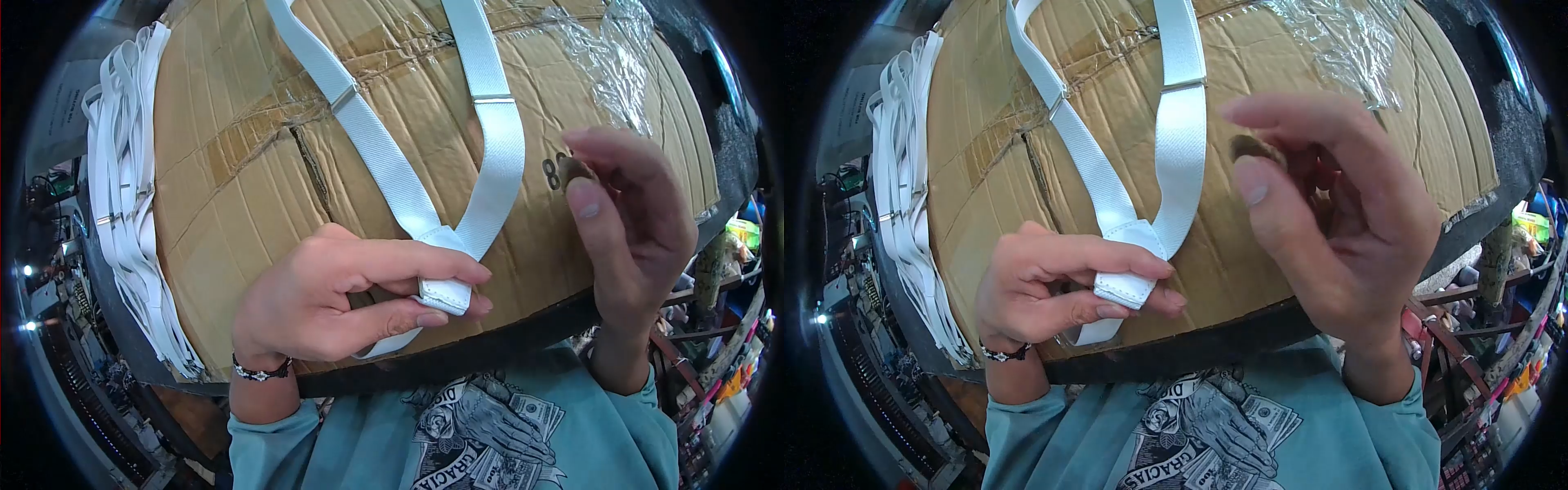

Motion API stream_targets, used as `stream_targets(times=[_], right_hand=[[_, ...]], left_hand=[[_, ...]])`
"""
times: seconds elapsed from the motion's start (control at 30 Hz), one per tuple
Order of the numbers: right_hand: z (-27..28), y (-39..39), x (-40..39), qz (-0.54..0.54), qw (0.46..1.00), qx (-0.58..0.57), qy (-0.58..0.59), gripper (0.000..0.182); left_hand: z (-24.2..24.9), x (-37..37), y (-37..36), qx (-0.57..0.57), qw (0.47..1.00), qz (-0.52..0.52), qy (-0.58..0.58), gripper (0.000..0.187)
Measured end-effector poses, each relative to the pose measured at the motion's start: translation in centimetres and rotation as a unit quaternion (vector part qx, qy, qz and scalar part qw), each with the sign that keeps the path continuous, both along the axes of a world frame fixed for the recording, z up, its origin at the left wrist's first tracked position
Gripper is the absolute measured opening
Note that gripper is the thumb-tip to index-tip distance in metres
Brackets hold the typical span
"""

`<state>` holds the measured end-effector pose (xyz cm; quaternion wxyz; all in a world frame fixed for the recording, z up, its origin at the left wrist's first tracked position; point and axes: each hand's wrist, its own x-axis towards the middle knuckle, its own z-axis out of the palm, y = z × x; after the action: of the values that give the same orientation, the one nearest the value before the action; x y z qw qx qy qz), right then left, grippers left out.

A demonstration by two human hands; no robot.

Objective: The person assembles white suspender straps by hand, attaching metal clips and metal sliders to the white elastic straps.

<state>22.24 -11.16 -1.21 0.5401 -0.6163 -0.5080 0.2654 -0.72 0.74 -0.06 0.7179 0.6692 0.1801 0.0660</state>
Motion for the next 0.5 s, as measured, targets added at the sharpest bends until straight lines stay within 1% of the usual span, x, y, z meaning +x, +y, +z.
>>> stream_targets(times=[0.03,0.07,0.13,0.17,0.27,0.3,0.4,0.43,0.47,0.5], right_hand=[[0.1,0.0,0.2,0.003,1.000,-0.007,0.016,0.019],[0.1,-0.3,0.8,0.013,0.998,-0.025,0.056,0.020],[0.1,-0.2,1.3,0.046,0.975,-0.044,0.212,0.021],[0.0,0.1,1.5,0.070,0.942,-0.045,0.325,0.021],[1.1,0.9,0.7,0.111,0.876,-0.099,0.458,0.022],[1.8,1.0,0.3,0.128,0.874,-0.130,0.451,0.023],[2.6,0.8,-0.3,0.177,0.932,-0.143,0.283,0.020],[3.1,0.8,-0.4,0.194,0.960,-0.136,0.153,0.017],[3.7,0.9,-0.8,0.197,0.971,-0.124,0.056,0.014],[4.3,1.0,-1.2,0.192,0.974,-0.111,-0.045,0.015]], left_hand=[[0.2,0.1,0.1,-0.002,1.000,-0.003,0.007,0.039],[0.4,0.1,0.2,-0.003,1.000,-0.006,0.014,0.038],[0.3,0.1,0.1,0.008,1.000,-0.001,0.007,0.037],[0.2,0.2,-0.1,0.014,1.000,0.004,0.003,0.036],[0.4,0.5,-0.2,0.014,1.000,0.006,0.013,0.035],[0.5,0.5,-0.2,0.025,1.000,-0.002,0.017,0.035],[0.6,0.5,-0.2,0.063,0.998,-0.016,0.013,0.036],[0.5,0.5,-0.3,0.080,0.997,-0.015,0.004,0.037],[0.3,0.5,-0.3,0.097,0.995,-0.014,-0.004,0.037],[0.1,0.5,-0.5,0.102,0.995,-0.009,-0.011,0.037]])
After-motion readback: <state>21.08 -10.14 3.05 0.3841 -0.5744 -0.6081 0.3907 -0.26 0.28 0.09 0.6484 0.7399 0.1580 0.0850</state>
